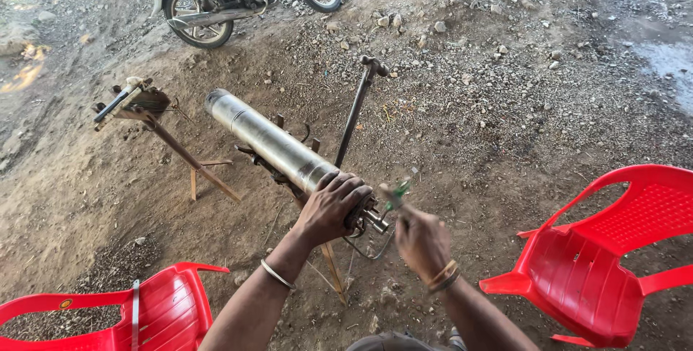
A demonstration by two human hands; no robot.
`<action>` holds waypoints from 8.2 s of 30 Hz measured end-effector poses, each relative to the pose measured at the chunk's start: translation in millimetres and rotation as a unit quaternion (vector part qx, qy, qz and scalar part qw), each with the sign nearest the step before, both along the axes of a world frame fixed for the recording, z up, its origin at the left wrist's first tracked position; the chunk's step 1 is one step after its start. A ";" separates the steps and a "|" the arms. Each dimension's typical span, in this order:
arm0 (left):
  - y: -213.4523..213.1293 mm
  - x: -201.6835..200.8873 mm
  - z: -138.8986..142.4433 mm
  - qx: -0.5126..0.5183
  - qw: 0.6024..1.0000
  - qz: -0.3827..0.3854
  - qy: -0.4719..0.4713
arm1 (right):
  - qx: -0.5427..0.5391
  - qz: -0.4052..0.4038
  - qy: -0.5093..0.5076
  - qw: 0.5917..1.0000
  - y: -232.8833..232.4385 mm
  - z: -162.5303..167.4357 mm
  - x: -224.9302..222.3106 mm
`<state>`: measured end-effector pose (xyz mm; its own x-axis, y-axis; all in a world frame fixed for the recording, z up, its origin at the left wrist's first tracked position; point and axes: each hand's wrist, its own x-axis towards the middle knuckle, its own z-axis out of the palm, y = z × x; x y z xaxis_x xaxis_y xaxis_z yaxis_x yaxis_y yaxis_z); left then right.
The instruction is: The person uses a hammer and a screwdriver to work on a metal pipe mounted on a wooden stand. They repeatedly tap the pipe with the hammer and adjust a valve or fitting with the screwdriver. The person alternates between these actions throughout the clip.
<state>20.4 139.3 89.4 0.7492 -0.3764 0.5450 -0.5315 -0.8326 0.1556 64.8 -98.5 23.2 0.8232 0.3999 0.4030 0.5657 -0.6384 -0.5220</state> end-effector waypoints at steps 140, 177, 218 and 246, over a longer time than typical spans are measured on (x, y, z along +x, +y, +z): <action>22.4 3.4 -13.3 0.137 0.990 0.014 0.036 | 0.181 0.038 0.398 0.899 54.4 -62.9 -61.3; 8.6 5.0 -102.4 0.026 0.988 0.100 -0.113 | 0.313 0.030 0.057 0.947 58.8 37.5 -54.6; -1.6 -12.2 14.5 -0.052 0.997 0.015 0.057 | 0.264 0.069 0.107 0.956 56.1 -61.1 -21.1; -5.2 -14.8 15.4 -0.080 0.994 0.035 0.060 | 0.539 -0.105 0.638 0.540 77.3 28.0 -46.7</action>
<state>5.6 134.1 104.9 0.8340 -0.2368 0.4984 -0.4427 -0.8264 0.3480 18.1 -21.2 51.1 0.6873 0.3424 -0.6406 -0.7192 0.4443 -0.5341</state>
